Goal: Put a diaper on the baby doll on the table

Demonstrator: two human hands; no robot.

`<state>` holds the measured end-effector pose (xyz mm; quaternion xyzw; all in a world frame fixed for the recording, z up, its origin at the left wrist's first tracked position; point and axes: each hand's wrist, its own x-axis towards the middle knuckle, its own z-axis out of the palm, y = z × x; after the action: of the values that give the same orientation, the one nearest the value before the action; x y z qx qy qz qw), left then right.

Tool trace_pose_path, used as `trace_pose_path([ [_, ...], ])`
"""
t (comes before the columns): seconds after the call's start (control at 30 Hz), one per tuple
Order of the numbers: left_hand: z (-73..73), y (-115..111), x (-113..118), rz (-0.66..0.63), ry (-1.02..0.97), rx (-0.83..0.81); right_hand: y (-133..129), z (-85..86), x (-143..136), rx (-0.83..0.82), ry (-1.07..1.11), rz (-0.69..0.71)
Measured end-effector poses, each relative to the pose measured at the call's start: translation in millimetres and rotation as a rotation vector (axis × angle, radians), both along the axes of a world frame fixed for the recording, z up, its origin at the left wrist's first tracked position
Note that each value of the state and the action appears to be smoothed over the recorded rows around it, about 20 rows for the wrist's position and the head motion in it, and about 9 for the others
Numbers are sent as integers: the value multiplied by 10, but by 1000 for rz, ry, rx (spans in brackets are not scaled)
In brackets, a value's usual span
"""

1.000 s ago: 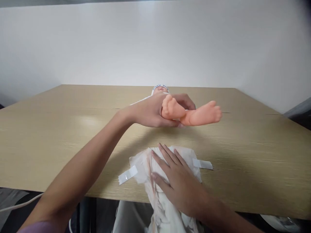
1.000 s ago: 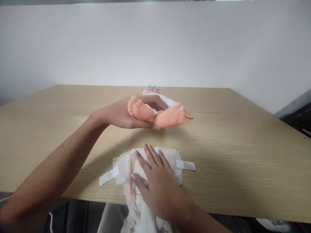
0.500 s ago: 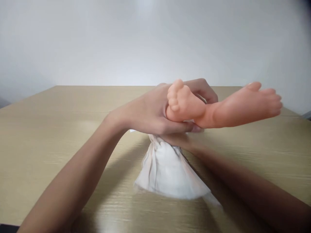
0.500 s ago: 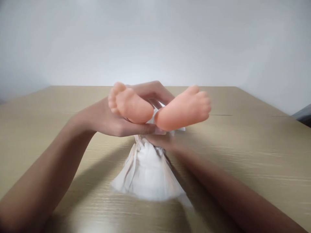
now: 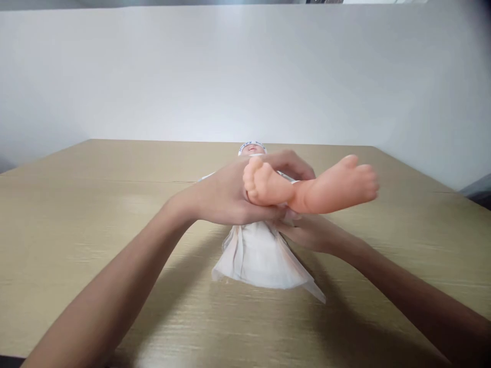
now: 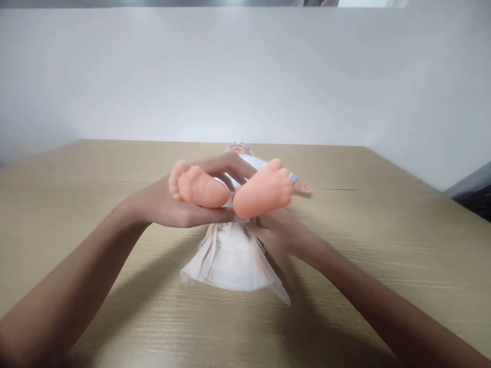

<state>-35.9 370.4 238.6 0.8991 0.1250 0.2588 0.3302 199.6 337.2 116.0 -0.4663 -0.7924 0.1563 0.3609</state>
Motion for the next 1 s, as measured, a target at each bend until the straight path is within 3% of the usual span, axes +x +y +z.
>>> trace_pose_path([
  [0.1,-120,-53,-5,-2,-2,-20,-327,71,95,-27,-31,-178],
  [0.17,-221,-100,14,-20,-19,-9,-494,89,71,28,61,-278],
  [0.33,-423,-260,0,-65,-48,58,-619,125,-64,154,166,-10],
  [0.5,-544,-351,-377,144,107,65,-594,92,121,233,23,75],
  [0.67,-867,-321,-851,176,213,329,-535,-184,420,315,-171,221],
  [0.8,-1144,-342,-1024,174,324,456,-486,-435,520,446,-322,256],
  [0.9,-1241,-367,-1040,164,349,458,-469,-513,536,443,-373,271],
  [1.0,-1225,-370,-1033,150,350,428,-454,-502,568,410,-371,288],
])
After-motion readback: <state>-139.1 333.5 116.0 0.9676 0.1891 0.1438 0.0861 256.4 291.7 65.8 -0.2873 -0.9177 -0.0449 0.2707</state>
